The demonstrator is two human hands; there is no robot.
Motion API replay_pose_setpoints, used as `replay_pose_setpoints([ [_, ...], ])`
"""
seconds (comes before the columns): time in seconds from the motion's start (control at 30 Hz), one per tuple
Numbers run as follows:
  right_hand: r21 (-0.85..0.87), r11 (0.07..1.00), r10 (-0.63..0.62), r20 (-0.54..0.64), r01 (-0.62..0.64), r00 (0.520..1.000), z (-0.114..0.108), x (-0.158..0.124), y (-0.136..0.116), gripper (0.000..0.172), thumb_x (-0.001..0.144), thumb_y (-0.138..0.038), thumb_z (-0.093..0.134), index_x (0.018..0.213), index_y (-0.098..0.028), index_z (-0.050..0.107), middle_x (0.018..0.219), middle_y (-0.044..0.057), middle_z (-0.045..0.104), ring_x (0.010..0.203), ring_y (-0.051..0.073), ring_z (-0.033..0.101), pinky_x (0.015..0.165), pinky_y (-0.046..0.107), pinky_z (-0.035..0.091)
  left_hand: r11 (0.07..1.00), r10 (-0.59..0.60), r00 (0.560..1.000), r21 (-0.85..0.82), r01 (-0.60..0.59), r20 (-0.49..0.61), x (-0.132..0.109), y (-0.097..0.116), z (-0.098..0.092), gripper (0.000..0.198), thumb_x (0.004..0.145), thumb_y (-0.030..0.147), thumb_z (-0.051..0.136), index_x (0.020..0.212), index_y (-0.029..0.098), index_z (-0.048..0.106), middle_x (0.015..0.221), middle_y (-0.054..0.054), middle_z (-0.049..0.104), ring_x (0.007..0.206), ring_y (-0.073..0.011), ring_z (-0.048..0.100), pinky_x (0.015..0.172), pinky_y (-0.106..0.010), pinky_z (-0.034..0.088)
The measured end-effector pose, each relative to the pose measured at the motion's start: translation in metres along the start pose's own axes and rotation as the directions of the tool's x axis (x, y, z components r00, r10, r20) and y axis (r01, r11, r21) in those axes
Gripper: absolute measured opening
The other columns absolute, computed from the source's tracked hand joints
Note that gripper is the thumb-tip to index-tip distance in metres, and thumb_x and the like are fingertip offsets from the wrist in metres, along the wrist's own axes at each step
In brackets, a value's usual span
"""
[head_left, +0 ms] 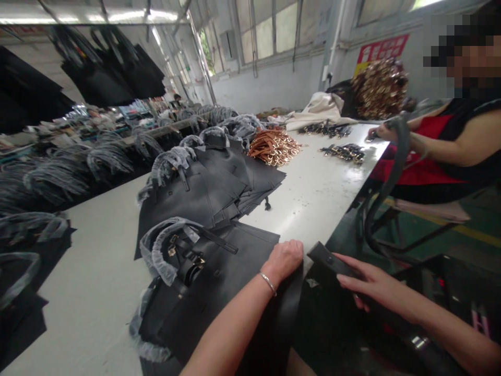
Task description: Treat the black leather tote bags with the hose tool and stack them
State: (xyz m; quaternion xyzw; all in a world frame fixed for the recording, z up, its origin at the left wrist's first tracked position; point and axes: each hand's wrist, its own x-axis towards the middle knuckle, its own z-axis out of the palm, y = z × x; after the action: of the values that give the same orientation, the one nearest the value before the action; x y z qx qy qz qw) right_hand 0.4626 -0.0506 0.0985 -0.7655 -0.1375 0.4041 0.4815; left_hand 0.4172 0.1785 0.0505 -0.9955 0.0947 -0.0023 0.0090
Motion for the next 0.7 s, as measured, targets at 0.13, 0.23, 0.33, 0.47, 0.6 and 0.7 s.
replay_pose_setpoints([
  [0.13, -0.038, 0.999, -0.008, 0.027, 0.009, 1.0, 0.002, -0.001, -0.008, 0.09, 0.075, -0.057, 0.07, 0.148, -0.017, 0.035, 0.076, 0.001, 0.066, 0.05, 0.015, 0.061, 0.041, 0.023, 0.05, 0.997, -0.058, 0.998, -0.046, 0.057, -0.007, 0.005, -0.003, -0.004, 0.019, 0.097, 0.011, 0.033, 0.098, 0.013, 0.052, 0.09, -0.009, 0.062, 0.082, -0.0203, 0.064, 0.069, -0.03, 0.054],
  [0.23, -0.049, 0.999, -0.001, 0.024, 0.002, 1.0, -0.001, -0.002, -0.007, 0.091, 0.074, -0.057, 0.071, 0.148, -0.017, 0.035, 0.075, 0.001, 0.066, 0.049, 0.015, 0.061, 0.04, 0.022, 0.05, 0.985, -0.157, 0.988, -0.08, 0.156, -0.009, 0.0, -0.005, -0.008, 0.02, 0.096, 0.011, 0.035, 0.098, 0.016, 0.054, 0.091, -0.007, 0.065, 0.083, -0.0199, 0.065, 0.071, -0.03, 0.054],
  [0.33, -0.036, 0.999, 0.022, 0.004, -0.021, 1.0, -0.006, -0.002, -0.001, 0.091, 0.075, -0.057, 0.072, 0.148, -0.019, 0.034, 0.075, 0.001, 0.066, 0.048, 0.014, 0.061, 0.039, 0.022, 0.049, 0.95, -0.295, 0.955, -0.113, 0.291, -0.025, -0.018, 0.0, -0.002, 0.023, 0.097, 0.015, 0.034, 0.108, 0.016, 0.055, 0.1, -0.01, 0.067, 0.092, -0.0217, 0.065, 0.079, -0.034, 0.053],
  [0.47, -0.001, 0.998, 0.07, 0.06, -0.071, 0.996, -0.01, 0.0, 0.001, 0.084, 0.077, -0.056, 0.072, 0.146, -0.025, 0.038, 0.078, 0.001, 0.064, 0.047, 0.013, 0.061, 0.036, 0.02, 0.047, 0.877, -0.473, 0.872, -0.163, 0.452, -0.126, -0.056, 0.016, 0.019, 0.057, 0.095, 0.044, 0.043, 0.137, 0.005, 0.041, 0.144, -0.023, 0.041, 0.136, -0.0337, 0.036, 0.108, -0.049, 0.037],
  [0.6, 0.007, 0.987, 0.158, 0.175, -0.162, 0.972, -0.01, 0.006, -0.013, 0.072, 0.075, -0.056, 0.074, 0.136, -0.026, 0.05, 0.078, 0.001, 0.064, 0.045, 0.012, 0.061, 0.035, 0.017, 0.046, 0.889, -0.442, 0.89, -0.183, 0.419, -0.111, -0.077, 0.021, 0.032, 0.073, 0.094, 0.053, 0.038, 0.144, 0.0, 0.033, 0.155, -0.023, 0.022, 0.145, -0.0344, 0.015, 0.116, -0.049, 0.023],
  [0.7, -0.015, 0.981, 0.191, 0.251, -0.193, 0.949, -0.009, 0.017, -0.025, 0.06, 0.075, -0.059, 0.073, 0.121, -0.022, 0.058, 0.075, 0.0, 0.064, 0.045, 0.011, 0.06, 0.035, 0.017, 0.047, 0.899, -0.421, 0.901, -0.182, 0.399, -0.105, -0.077, 0.018, 0.033, 0.077, 0.094, 0.056, 0.036, 0.143, -0.002, 0.033, 0.154, -0.025, 0.021, 0.145, -0.0355, 0.014, 0.117, -0.049, 0.02],
])
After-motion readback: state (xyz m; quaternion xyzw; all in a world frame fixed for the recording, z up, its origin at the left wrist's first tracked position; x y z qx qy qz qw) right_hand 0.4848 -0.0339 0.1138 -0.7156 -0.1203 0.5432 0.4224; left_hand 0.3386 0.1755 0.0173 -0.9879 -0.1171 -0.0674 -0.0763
